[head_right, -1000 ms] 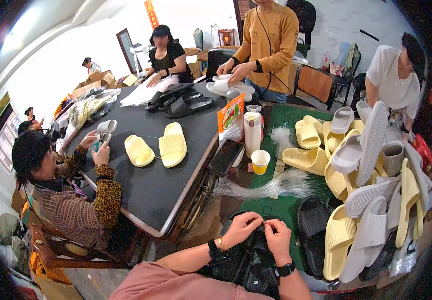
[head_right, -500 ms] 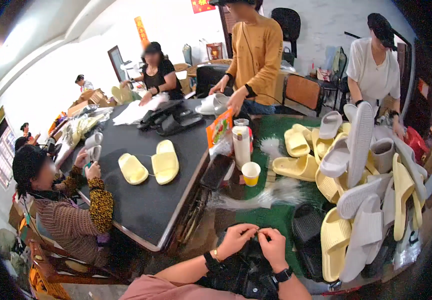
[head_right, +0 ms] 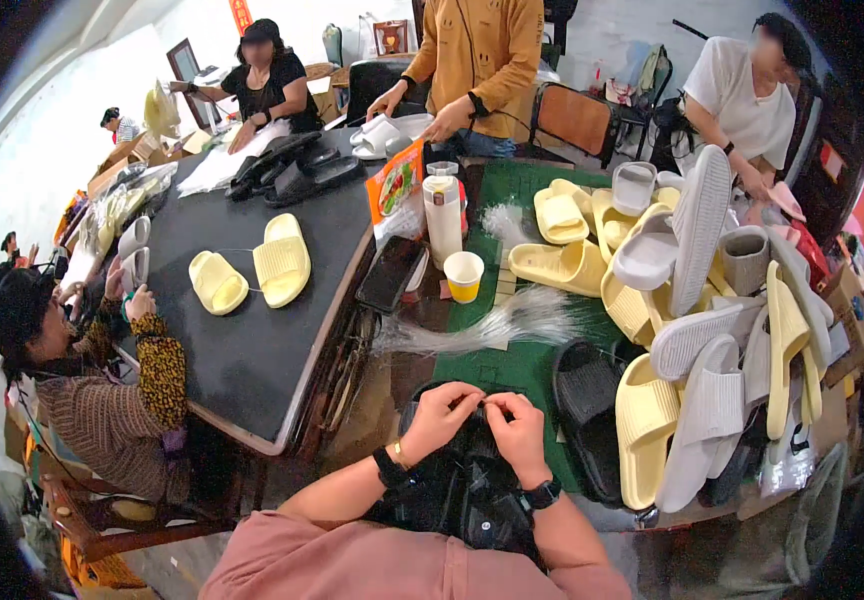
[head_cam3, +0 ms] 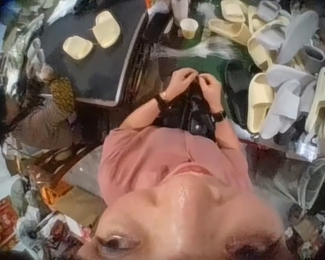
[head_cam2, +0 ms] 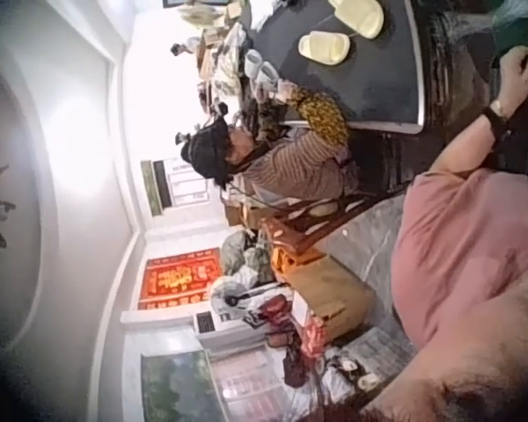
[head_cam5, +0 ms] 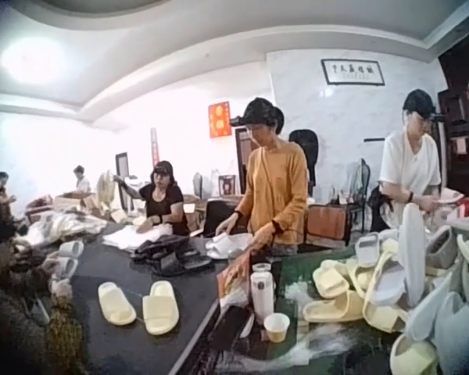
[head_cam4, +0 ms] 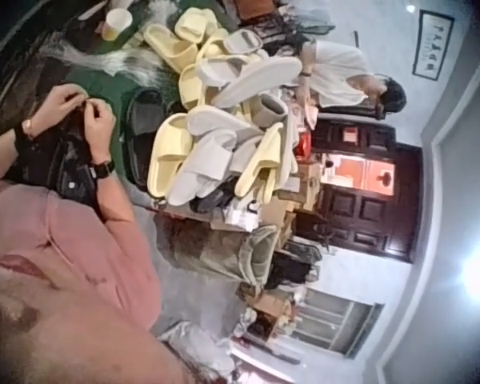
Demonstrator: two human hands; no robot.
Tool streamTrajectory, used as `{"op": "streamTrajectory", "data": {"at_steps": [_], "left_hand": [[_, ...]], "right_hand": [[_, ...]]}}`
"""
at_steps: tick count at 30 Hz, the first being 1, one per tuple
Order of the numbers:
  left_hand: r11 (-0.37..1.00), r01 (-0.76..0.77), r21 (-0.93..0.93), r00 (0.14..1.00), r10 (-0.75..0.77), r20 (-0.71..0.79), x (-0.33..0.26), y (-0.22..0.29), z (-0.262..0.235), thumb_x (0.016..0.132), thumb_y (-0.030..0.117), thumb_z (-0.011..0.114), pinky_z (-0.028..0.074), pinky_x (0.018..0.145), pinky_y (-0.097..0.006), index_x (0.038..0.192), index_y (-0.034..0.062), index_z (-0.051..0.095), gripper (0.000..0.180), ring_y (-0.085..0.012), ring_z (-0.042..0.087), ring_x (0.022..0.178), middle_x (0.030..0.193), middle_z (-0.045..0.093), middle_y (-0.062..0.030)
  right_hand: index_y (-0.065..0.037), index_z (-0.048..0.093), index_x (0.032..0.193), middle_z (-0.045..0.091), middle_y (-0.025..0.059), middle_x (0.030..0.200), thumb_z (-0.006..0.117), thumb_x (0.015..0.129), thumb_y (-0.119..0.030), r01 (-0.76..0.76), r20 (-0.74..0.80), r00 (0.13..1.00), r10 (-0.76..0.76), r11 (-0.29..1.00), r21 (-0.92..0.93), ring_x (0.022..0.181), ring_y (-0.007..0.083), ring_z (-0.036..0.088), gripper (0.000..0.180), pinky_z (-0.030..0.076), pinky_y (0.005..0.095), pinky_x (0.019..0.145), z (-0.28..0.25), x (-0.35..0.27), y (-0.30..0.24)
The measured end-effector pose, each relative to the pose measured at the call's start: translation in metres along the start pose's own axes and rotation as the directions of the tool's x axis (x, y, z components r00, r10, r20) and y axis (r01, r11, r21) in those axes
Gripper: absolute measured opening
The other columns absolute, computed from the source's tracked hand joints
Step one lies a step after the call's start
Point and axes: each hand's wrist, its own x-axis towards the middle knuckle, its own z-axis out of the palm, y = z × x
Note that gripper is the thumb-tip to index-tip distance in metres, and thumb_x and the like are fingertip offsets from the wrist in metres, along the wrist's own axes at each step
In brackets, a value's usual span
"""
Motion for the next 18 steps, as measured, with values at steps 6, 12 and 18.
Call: {"op": "streamTrajectory", "data": {"at_steps": [6, 12, 18], "left_hand": [[0.999, -0.032, -0.011, 0.999, 0.032, -0.002, 0.004, 0.016, -0.010, 0.089, 0.011, 0.065, 0.050, 0.067, -0.031, 0.096, -0.0009, 0.069, 0.014, -0.0205, 0.065, 0.077, 0.087, 0.069, -0.0120], [0.949, -0.191, 0.252, 0.981, 0.189, 0.029, 0.031, 0.035, -0.076, 0.082, 0.008, 0.069, 0.051, 0.077, -0.034, 0.101, 0.0018, 0.068, 0.021, -0.0257, 0.064, 0.089, 0.097, 0.066, -0.0133], [0.763, -0.048, 0.644, 0.994, 0.103, -0.047, 0.063, 0.036, -0.218, 0.079, 0.021, 0.072, 0.049, 0.089, -0.040, 0.111, -0.0006, 0.064, 0.039, -0.0331, 0.061, 0.103, 0.108, 0.064, -0.0194]], "right_hand": [[0.002, 0.068, 0.091, 0.066, 0.0040, 0.076, 0.063, 0.087, -0.005, -0.065, 0.029, 0.998, 0.063, 0.994, 0.083, 0.069, 0.0080, 0.061, 0.009, 0.048, 0.0251, 0.061, -0.002, 0.001, 0.001], [0.002, 0.067, 0.093, 0.066, 0.0016, 0.079, 0.061, 0.091, -0.004, -0.141, 0.030, 0.990, 0.139, 0.938, 0.317, 0.071, 0.0079, 0.061, 0.009, 0.049, 0.0233, 0.067, -0.012, 0.007, -0.001], [0.001, 0.064, 0.089, 0.065, 0.0032, 0.078, 0.057, 0.092, -0.004, -0.027, -0.082, 0.995, 0.055, 0.950, 0.310, 0.073, 0.0091, 0.060, 0.009, 0.048, 0.0235, 0.072, -0.047, 0.029, -0.044]]}}
